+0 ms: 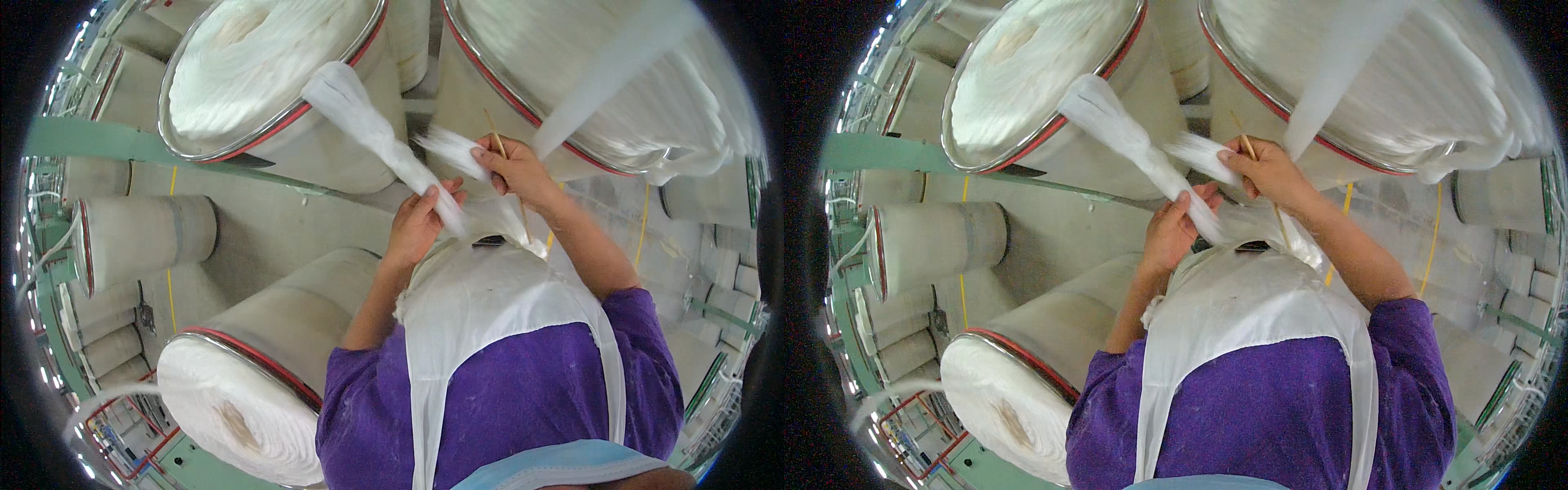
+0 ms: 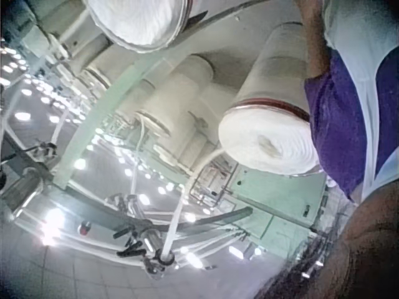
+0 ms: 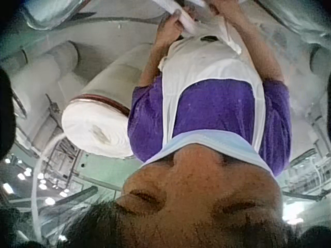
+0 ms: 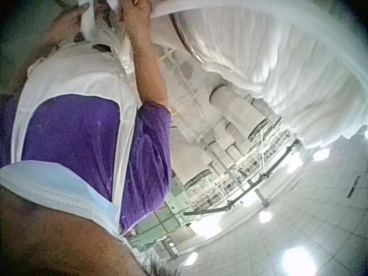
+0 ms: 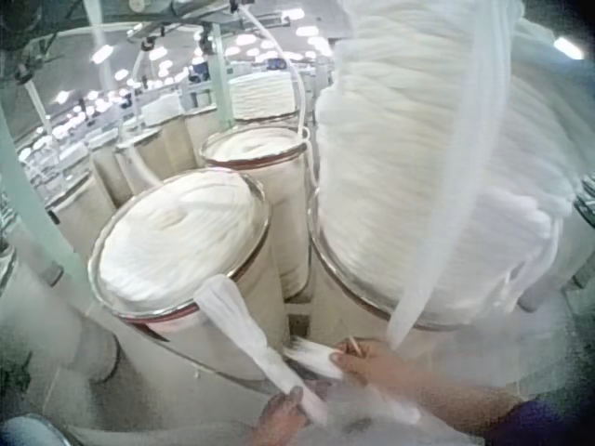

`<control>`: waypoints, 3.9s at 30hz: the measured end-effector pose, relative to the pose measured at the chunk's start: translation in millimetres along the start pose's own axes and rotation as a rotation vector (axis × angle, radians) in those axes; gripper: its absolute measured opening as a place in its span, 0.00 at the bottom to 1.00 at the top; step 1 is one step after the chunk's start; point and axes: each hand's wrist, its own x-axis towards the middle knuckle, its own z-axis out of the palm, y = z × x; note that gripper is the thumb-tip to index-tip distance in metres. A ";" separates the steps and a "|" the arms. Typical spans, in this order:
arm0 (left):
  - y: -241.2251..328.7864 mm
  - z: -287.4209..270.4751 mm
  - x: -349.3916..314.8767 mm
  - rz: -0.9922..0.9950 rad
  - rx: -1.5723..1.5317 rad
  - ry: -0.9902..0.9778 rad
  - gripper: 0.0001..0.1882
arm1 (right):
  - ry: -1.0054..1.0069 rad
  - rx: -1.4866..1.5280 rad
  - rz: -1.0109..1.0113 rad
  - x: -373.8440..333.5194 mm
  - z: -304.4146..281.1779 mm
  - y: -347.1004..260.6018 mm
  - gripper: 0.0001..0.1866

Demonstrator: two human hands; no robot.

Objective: The person handles large white textile roving in a factory setting. They pull strands from a large spool, use a wooden stick to guide the material, and place it into a metal container. The person also moves and stacks large spools of roving.

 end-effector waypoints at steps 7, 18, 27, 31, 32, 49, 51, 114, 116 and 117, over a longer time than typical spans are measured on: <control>4.8 34.0 18.7 0.117 -0.030 -0.051 0.15 | 0.027 0.080 -0.109 -22.1 8.1 -4.1 0.23; 13.7 48.2 13.0 0.083 0.027 -0.014 0.16 | 0.066 -0.011 -0.150 -27.2 1.2 1.3 0.26; 20.2 37.2 26.8 0.161 -0.038 0.131 0.19 | 0.101 0.005 -0.171 -33.7 4.1 -10.3 0.20; 22.0 53.7 17.5 0.329 0.197 -0.026 0.25 | 0.054 -0.076 -0.202 -33.6 9.4 -2.5 0.17; 21.1 60.0 15.9 0.365 0.272 -0.017 0.26 | 0.027 -0.089 -0.219 -32.9 11.5 -0.4 0.16; 43.7 110.2 6.6 0.223 0.278 -0.130 0.21 | -0.269 -0.223 -0.486 -42.9 38.3 -140.6 0.27; 44.1 114.9 0.6 0.128 0.294 -0.199 0.20 | -0.302 -0.314 -0.495 -22.4 47.4 -147.0 0.26; 52.5 107.5 26.6 0.210 0.401 -0.100 0.11 | -0.256 -0.518 -0.611 16.6 13.4 -146.9 0.15; 55.7 106.3 28.4 0.191 0.402 -0.041 0.11 | -0.244 -0.493 -0.560 18.8 15.6 -145.9 0.16; 56.7 106.1 28.1 0.171 0.388 -0.063 0.11 | -0.309 -0.326 -0.605 19.5 17.6 -146.1 0.15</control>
